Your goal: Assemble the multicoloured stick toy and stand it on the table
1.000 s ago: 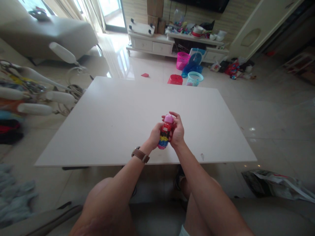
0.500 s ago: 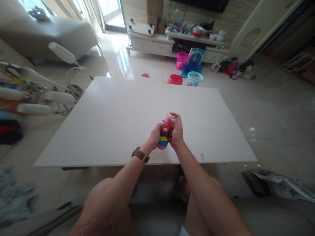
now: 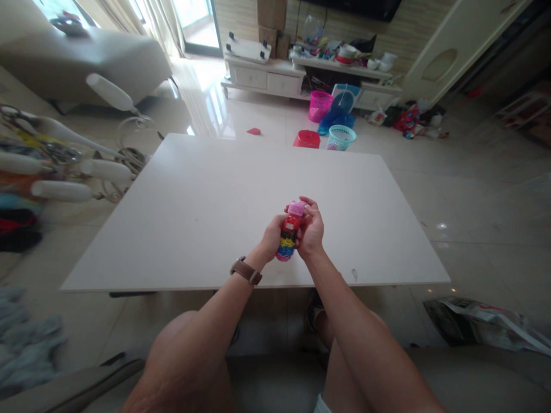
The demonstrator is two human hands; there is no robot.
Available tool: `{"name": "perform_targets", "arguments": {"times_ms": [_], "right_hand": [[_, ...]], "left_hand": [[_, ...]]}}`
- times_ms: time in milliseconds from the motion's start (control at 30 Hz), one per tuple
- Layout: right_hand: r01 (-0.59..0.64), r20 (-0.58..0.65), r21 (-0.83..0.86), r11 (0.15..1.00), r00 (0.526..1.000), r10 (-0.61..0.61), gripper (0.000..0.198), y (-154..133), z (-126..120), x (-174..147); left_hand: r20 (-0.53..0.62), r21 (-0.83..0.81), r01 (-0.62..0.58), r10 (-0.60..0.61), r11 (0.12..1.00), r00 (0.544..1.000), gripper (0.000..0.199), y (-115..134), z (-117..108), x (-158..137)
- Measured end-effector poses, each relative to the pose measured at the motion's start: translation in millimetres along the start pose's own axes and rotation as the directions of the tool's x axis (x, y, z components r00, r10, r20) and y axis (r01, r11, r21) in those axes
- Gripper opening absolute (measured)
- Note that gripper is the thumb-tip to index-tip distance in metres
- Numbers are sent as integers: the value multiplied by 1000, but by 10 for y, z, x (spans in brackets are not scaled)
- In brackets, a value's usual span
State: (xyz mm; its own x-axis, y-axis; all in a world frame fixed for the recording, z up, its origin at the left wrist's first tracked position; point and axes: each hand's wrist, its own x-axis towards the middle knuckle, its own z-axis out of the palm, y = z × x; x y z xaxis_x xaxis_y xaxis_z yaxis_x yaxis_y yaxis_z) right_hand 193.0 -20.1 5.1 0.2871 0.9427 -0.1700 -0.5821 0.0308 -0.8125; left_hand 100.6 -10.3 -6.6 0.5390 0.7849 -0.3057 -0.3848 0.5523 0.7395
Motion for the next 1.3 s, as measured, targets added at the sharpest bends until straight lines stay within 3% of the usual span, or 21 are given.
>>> {"name": "perform_targets", "arguments": {"times_ms": [233,467,700,967,1300], "right_hand": [[42,-56,8,999,998,-42,25,-4,27,-6],[-39,-30,38,999,999,40,35,-13,38,1],[51,-62,26,998,997,-49,25,-13,28,-15],[-45,-1,13,999,999,45,39,-8,21,-4],[4,-69,-27,1000,998,-6,31,-33,53,-20]], "left_hand": [[-3,-9,2,-3,1000,1000,39,-18,-13,17],[5,-4,-24,24,1000,1000,40,-25,-15,20],[30,14,-41,41,999,999,43,-38,-25,29],[-4,4,-31,31,999,999,52,-72,-35,47],[-36,13,-58,59,998,998,51,-78,-9,38]]}}
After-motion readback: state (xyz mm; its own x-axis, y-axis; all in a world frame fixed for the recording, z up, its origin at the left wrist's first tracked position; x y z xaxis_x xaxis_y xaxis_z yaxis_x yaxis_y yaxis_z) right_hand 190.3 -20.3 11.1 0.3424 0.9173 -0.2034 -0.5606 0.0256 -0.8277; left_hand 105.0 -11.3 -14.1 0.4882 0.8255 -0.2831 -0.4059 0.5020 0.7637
